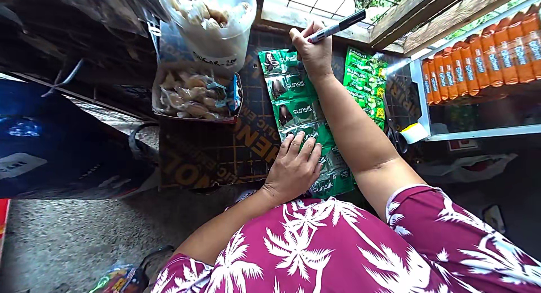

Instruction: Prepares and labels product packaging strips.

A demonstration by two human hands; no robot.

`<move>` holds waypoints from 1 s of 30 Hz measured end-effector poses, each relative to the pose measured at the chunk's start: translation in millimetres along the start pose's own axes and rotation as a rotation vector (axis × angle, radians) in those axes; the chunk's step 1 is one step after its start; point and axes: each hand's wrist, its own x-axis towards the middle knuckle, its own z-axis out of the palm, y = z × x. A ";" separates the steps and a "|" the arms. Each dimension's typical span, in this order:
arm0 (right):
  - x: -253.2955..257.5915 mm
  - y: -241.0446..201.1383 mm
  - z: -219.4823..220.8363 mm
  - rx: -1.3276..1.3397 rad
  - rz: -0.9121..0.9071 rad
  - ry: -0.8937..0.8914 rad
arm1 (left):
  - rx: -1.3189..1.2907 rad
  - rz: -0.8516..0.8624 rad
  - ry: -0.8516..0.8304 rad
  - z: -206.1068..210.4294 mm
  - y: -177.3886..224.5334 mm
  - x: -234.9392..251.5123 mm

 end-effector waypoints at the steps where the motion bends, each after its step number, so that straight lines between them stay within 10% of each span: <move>1: 0.4 0.0 0.7 0.011 0.010 0.013 | -0.001 -0.001 0.000 -0.1 -0.1 0.0; 18: 3.1 5.9 3.6 -0.228 -0.076 0.016 | -0.027 0.000 -0.004 -1.7 -1.1 0.9; 30: -25.9 -22.6 -17.0 0.072 0.008 -0.060 | -0.045 -0.003 -0.016 -3.0 -1.5 2.4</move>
